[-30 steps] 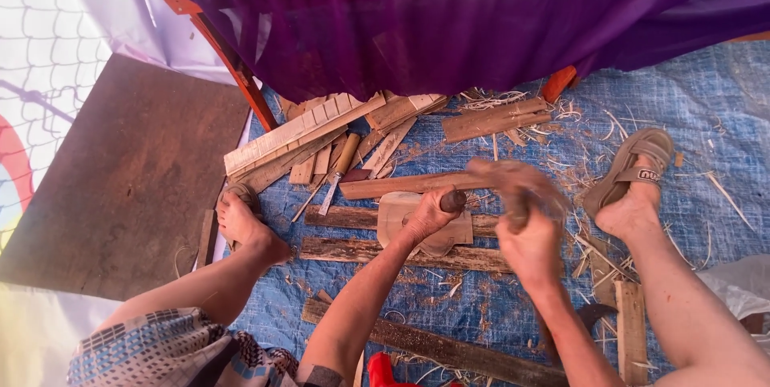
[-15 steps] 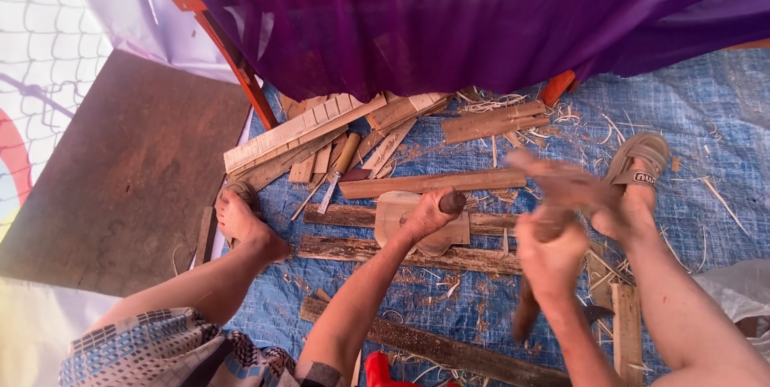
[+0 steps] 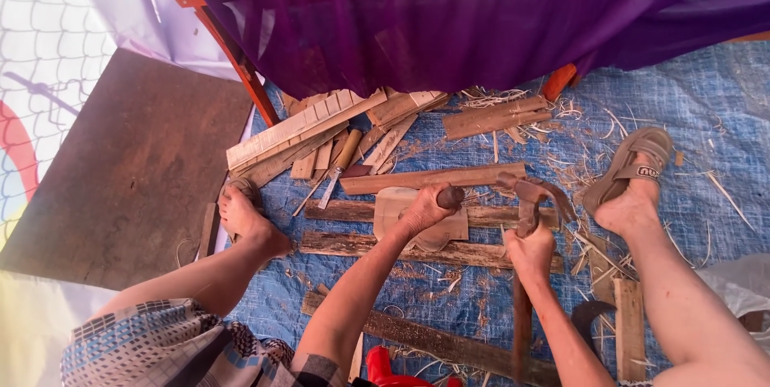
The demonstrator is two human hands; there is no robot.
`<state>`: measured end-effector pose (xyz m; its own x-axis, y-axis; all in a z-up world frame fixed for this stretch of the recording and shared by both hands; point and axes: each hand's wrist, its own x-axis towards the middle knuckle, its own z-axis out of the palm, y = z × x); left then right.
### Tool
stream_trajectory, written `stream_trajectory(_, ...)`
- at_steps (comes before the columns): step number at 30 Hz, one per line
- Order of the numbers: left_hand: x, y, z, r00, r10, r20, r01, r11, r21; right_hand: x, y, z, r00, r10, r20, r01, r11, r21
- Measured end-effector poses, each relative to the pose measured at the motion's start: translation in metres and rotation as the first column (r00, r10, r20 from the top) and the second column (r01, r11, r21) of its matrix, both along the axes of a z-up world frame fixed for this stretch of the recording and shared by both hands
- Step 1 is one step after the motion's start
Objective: The person carves a wooden piece shaped like a guitar using a chisel and hammer. They repeatedly strike the chisel to remove wood shavings and refine the shape, occasionally rotating the piece to work on different areas.
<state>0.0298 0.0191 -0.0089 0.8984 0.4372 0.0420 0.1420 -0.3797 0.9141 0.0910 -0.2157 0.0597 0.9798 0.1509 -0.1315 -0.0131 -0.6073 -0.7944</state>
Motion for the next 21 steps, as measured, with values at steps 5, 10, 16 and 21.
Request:
stream_trajectory(5,-0.003,0.002,0.035,0.998,-0.018,-0.065,0.023,0.996,0.084,-0.017,-0.019,-0.059,0.984,0.081,-0.162,-0.129,0.940,-0.315)
stream_trajectory(10,-0.009,0.006,0.081,0.980,-0.177,0.094,0.171,0.983,0.067,-0.047,0.000,-0.077,0.977,0.133,-0.166,-0.156,0.978,-0.136)
stream_trajectory(16,0.001,-0.005,0.031,0.995,-0.043,-0.095,0.051,0.995,0.090,-0.052,0.052,-0.089,0.937,0.065,-0.343,-0.052,0.998,0.047)
stream_trajectory(21,-0.001,-0.003,0.045,0.993,-0.049,-0.104,0.057,0.996,0.073,-0.042,0.078,-0.101,0.950,0.021,-0.312,-0.076,0.984,-0.163)
